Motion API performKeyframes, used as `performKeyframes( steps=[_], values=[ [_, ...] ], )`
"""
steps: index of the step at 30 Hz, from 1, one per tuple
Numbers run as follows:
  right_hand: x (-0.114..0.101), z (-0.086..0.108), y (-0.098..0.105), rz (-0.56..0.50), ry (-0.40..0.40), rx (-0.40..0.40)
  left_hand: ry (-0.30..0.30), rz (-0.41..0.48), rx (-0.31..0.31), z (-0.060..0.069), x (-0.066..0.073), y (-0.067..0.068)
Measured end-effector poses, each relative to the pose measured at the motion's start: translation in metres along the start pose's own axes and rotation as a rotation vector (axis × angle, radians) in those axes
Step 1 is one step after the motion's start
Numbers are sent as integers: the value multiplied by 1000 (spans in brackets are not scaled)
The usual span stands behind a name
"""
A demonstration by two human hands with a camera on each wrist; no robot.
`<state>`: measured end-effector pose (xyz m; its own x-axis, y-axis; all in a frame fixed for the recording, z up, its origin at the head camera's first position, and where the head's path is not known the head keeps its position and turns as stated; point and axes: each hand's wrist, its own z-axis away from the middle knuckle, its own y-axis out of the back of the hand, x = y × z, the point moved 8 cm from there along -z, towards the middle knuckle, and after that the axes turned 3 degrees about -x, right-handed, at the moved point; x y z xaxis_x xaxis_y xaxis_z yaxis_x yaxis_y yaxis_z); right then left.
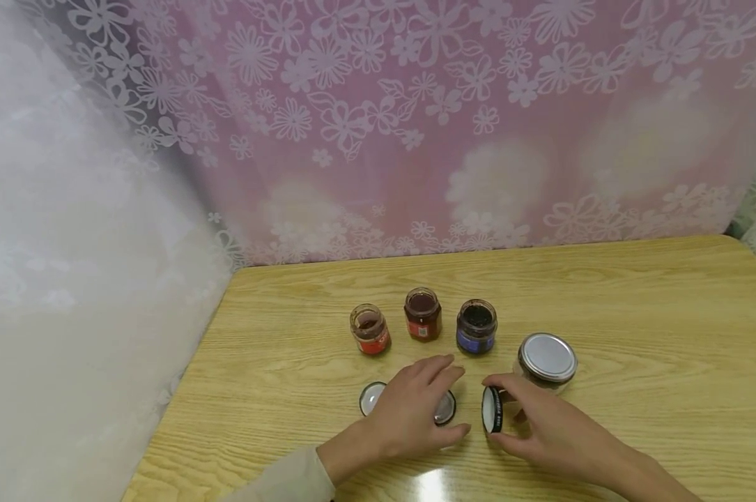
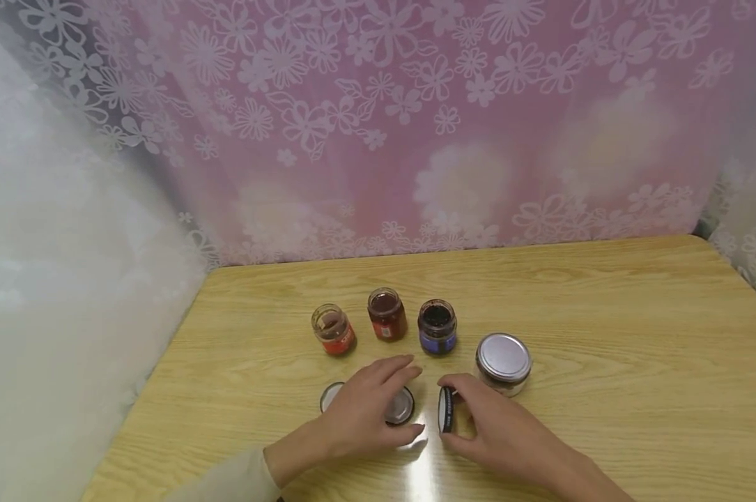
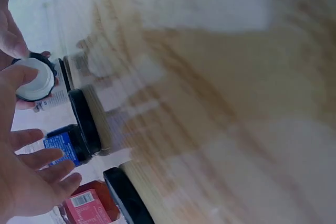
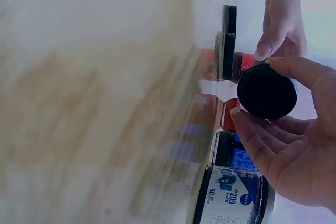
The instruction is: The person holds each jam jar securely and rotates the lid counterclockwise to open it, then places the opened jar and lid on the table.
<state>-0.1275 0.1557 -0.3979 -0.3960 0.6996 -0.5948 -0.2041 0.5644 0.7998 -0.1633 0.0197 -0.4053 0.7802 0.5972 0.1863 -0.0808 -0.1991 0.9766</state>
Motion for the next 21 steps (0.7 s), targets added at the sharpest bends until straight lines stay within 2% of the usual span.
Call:
performKeyframes(
  steps=[5,9,15,21],
  values=[
    [1,-1,-3,71,20,1,-47,-131,-13,4,4,-4],
    [2,-1,-6,81,32,-11,-60,-205,-17,6,5,-6],
    [3,-5,-6,104,27,-12,-58,-252,-33,9,4,-8],
    [4,-9,-8,65,8,-31,-66,-275,-36,11,3,-10]
  ],
)
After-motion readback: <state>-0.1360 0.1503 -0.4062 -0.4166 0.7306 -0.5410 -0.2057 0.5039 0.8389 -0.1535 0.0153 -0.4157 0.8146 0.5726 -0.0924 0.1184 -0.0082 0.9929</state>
